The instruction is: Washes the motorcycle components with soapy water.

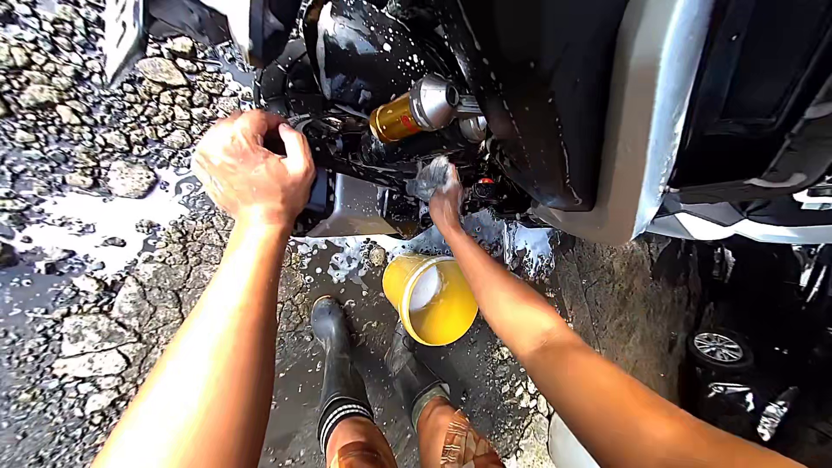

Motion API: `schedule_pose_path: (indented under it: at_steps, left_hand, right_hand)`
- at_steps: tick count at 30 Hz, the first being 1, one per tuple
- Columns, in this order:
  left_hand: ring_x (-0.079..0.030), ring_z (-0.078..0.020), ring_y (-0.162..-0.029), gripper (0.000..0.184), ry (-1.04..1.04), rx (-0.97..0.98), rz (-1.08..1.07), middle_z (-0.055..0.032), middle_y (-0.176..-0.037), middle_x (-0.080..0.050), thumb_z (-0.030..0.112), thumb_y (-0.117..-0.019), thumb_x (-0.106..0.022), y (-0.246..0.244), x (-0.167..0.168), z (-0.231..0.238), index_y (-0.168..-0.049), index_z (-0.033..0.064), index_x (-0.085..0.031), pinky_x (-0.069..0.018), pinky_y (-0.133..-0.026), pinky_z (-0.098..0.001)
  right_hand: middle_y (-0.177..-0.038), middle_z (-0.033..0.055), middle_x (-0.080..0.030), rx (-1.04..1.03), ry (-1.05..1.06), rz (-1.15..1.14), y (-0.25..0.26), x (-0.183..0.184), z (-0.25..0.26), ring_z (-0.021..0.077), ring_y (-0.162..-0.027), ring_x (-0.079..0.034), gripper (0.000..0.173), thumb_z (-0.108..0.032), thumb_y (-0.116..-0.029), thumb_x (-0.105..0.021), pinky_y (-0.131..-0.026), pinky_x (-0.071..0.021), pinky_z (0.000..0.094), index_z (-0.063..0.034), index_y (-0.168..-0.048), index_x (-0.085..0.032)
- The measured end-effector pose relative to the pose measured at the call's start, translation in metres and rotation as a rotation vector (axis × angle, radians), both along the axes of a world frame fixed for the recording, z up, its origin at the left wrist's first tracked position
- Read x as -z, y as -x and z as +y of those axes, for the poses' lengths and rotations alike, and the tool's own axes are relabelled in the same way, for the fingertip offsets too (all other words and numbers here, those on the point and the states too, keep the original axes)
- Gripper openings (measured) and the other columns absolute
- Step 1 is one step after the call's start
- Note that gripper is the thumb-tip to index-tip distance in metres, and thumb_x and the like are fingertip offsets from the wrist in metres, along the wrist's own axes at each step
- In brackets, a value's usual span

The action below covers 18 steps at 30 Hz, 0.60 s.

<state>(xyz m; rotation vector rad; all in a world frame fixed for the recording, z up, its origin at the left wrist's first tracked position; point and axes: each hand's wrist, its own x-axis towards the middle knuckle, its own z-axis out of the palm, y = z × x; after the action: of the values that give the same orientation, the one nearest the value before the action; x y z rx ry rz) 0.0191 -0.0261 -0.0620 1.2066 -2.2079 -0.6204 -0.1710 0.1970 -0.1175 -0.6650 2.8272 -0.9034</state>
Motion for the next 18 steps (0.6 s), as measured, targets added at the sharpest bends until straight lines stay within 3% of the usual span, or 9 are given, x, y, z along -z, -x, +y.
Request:
schedule_pose_path:
  at_steps: [3,6,8,9,11,13,14,17,18]
  left_hand:
    - [-0.072,-0.0356,-0.093,0.042,0.003,0.001,-0.016,-0.0167,-0.093,-0.074,0.04,-0.0972,-0.042,-0.001,-0.001,0.0,-0.094,0.0108,-0.072,-0.0473,-0.074,-0.0589]
    - [-0.072,-0.0343,-0.094,0.042,0.011,0.002,-0.025,-0.0159,-0.094,-0.074,0.041,-0.0974,-0.041,0.0,0.0,0.0,-0.093,0.0116,-0.071,-0.0473,-0.075,-0.0577]
    - [-0.072,-0.0333,-0.094,0.042,0.022,-0.004,-0.024,-0.0148,-0.093,-0.075,0.041,-0.0977,-0.041,0.0,0.001,0.0,-0.092,0.0119,-0.071,-0.0474,-0.075,-0.0566]
    - [-0.072,-0.0325,-0.094,0.041,0.032,-0.006,-0.022,-0.014,-0.093,-0.075,0.041,-0.0978,-0.042,0.0,0.003,0.0,-0.092,0.0124,-0.071,-0.0476,-0.075,-0.0558]
    - [-0.072,-0.0316,-0.095,0.04,0.037,-0.002,-0.026,-0.0132,-0.094,-0.075,0.041,-0.098,-0.042,0.0,0.003,0.001,-0.093,0.0133,-0.071,-0.0478,-0.076,-0.0552]
    - [-0.072,-0.0315,-0.098,0.04,0.021,0.013,-0.042,-0.0135,-0.096,-0.075,0.041,-0.0982,-0.042,0.0,0.001,0.0,-0.095,0.0133,-0.071,-0.0476,-0.079,-0.055]
    - [-0.071,-0.0322,-0.099,0.04,0.009,0.017,-0.046,-0.0145,-0.097,-0.075,0.04,-0.0981,-0.042,0.0,-0.001,0.0,-0.096,0.0126,-0.072,-0.0472,-0.081,-0.0555]
    - [-0.071,-0.0318,-0.102,0.041,-0.012,0.031,-0.065,-0.014,-0.1,-0.075,0.042,-0.0982,-0.043,-0.002,0.001,-0.003,-0.099,0.0132,-0.073,-0.047,-0.086,-0.0557]
    - [-0.071,-0.0311,-0.102,0.041,-0.016,0.039,-0.068,-0.0134,-0.1,-0.076,0.042,-0.098,-0.043,-0.002,0.002,-0.002,-0.1,0.0135,-0.073,-0.0469,-0.086,-0.0552]
  right_hand:
    - [-0.135,0.0184,-0.061,0.112,0.241,-0.246,-0.009,-0.012,0.045,0.0285,-0.121,-0.062,0.041,-0.009,-0.1033,-0.043,-0.1,-0.0528,0.0508,-0.0042,-0.144,-0.048]
    - [-0.136,0.0128,-0.059,0.251,0.454,-0.289,-0.019,-0.043,0.083,0.0265,-0.112,-0.066,0.041,-0.019,-0.1066,-0.046,-0.086,-0.0603,0.0517,-0.0142,-0.147,-0.047]
    - [-0.138,0.0076,-0.058,0.162,0.504,-0.305,-0.034,-0.063,0.09,0.0195,-0.115,-0.064,0.044,-0.028,-0.1073,-0.044,-0.091,-0.0586,0.0449,-0.0162,-0.15,-0.043]
    - [-0.141,0.0075,-0.056,0.062,0.451,-0.343,-0.043,-0.067,0.085,0.0162,-0.121,-0.061,0.051,-0.035,-0.1059,-0.045,-0.098,-0.0552,0.0419,-0.0138,-0.152,-0.04]
    - [-0.147,0.0149,-0.053,-0.125,0.238,-0.363,-0.055,-0.054,0.06,0.0189,-0.134,-0.054,0.065,-0.036,-0.0996,-0.058,-0.111,-0.0477,0.0431,-0.0049,-0.154,-0.038]
    - [-0.158,0.0174,-0.043,-0.222,-0.008,-0.267,-0.06,-0.017,0.037,0.0296,-0.146,-0.041,0.078,-0.04,-0.0945,-0.066,-0.12,-0.0335,0.0543,-0.0075,-0.158,-0.034]
    - [-0.156,0.0193,-0.044,-0.213,-0.047,-0.208,-0.059,-0.005,0.034,0.0339,-0.146,-0.041,0.073,-0.039,-0.0966,-0.065,-0.12,-0.0308,0.0589,-0.0064,-0.156,-0.037]
    - [-0.143,0.0214,-0.057,-0.024,-0.023,-0.258,-0.054,-0.017,0.064,0.0325,-0.132,-0.057,0.058,-0.03,-0.1044,-0.058,-0.112,-0.0452,0.0526,-0.0039,-0.153,-0.04]
    - [-0.143,0.0224,-0.057,0.047,-0.02,-0.294,-0.054,-0.024,0.086,0.0326,-0.132,-0.057,0.059,-0.031,-0.1058,-0.055,-0.112,-0.0448,0.0522,-0.0028,-0.155,-0.038]
